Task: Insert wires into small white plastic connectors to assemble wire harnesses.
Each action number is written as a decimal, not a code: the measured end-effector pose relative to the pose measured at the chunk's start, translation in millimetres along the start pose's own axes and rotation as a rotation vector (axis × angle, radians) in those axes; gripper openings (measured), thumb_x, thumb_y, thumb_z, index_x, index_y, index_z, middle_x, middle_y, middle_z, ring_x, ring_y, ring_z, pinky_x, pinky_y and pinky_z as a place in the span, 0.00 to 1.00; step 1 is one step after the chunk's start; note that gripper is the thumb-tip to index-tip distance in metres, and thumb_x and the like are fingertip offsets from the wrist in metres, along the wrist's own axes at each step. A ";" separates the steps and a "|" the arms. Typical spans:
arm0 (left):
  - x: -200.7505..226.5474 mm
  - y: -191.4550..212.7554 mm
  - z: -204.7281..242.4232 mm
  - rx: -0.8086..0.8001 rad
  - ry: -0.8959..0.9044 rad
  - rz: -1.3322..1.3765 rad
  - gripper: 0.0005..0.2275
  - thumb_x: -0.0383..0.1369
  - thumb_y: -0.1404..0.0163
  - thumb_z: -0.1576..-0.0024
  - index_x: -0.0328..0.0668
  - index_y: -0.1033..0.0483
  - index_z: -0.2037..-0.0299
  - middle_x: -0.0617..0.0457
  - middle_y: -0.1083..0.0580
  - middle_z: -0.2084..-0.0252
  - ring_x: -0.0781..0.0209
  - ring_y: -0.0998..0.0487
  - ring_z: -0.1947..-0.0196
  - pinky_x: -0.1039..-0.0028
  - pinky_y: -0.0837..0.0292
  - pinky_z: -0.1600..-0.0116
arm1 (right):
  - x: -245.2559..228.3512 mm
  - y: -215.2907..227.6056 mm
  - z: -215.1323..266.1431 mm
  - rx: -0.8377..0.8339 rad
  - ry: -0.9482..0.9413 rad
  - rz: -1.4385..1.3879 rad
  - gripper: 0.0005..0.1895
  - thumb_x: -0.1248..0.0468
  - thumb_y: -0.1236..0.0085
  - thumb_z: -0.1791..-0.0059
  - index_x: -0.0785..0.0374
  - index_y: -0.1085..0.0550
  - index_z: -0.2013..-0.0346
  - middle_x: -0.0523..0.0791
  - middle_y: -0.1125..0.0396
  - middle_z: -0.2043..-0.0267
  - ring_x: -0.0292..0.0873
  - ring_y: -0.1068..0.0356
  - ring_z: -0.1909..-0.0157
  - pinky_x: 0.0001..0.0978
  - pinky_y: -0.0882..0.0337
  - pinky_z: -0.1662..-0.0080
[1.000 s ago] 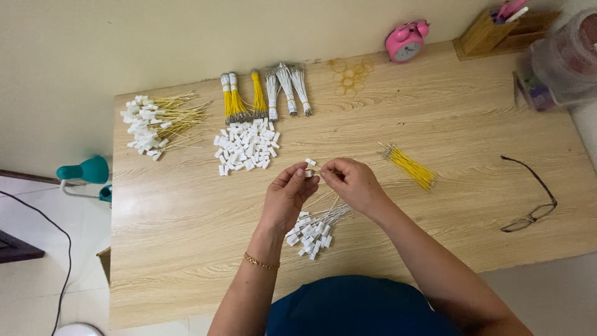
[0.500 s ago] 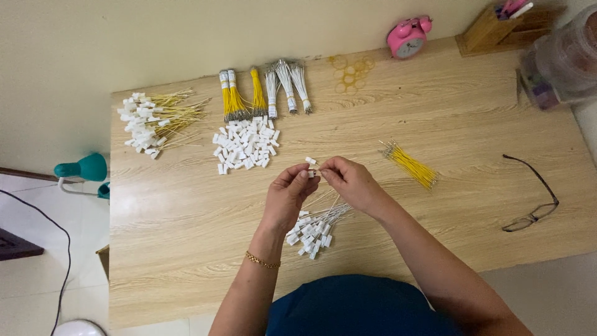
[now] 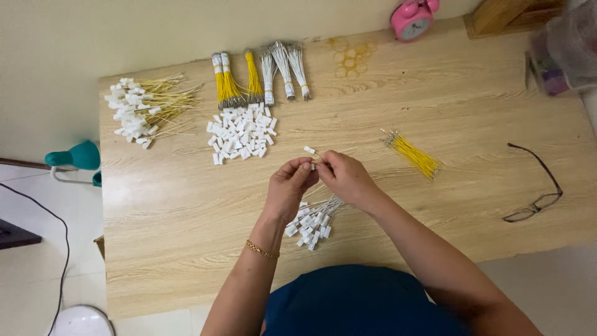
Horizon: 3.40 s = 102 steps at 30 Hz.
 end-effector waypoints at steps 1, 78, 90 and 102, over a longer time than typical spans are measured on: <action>0.1 0.5 0.2 0.001 0.000 0.000 0.09 0.27 0.49 0.37 0.29 0.25 0.50 0.45 0.22 0.54 0.57 0.19 0.56 0.67 0.20 0.46 | -0.3 -1.5 -1.3 -0.001 0.000 -0.001 0.12 0.56 0.46 0.47 0.64 0.27 0.61 0.50 0.27 0.66 0.48 0.26 0.66 0.40 0.28 0.62; 39.7 1.9 38.3 0.146 -0.042 -0.780 0.12 0.34 0.49 0.38 0.34 0.20 0.50 0.49 0.20 0.59 0.62 0.20 0.57 0.72 0.23 0.51 | 159.8 132.3 -2.4 0.365 -0.309 0.128 0.16 0.58 0.52 0.42 0.65 0.28 0.45 0.48 0.27 0.57 0.45 0.27 0.55 0.38 0.29 0.52; 38.2 -27.6 43.9 0.097 -0.033 -0.684 0.11 0.32 0.48 0.39 0.34 0.20 0.51 0.51 0.20 0.61 0.64 0.18 0.60 0.74 0.21 0.53 | 133.0 144.8 6.2 0.304 -0.315 0.212 0.16 0.56 0.48 0.44 0.66 0.27 0.49 0.50 0.29 0.60 0.46 0.29 0.61 0.38 0.30 0.57; 23.3 -14.0 43.3 0.103 -0.020 -0.673 0.11 0.32 0.47 0.39 0.35 0.21 0.50 0.53 0.20 0.61 0.67 0.20 0.61 0.76 0.22 0.54 | 178.3 135.2 17.5 0.411 -0.401 -0.138 0.18 0.57 0.53 0.42 0.60 0.26 0.41 0.44 0.24 0.48 0.39 0.26 0.45 0.35 0.29 0.43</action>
Point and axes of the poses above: each hand's wrist, its own z-axis away from the middle knuckle, its own y-axis out of the back of the hand, x = y × z, the point moved 1 cm from there along -z, towards the middle knuckle
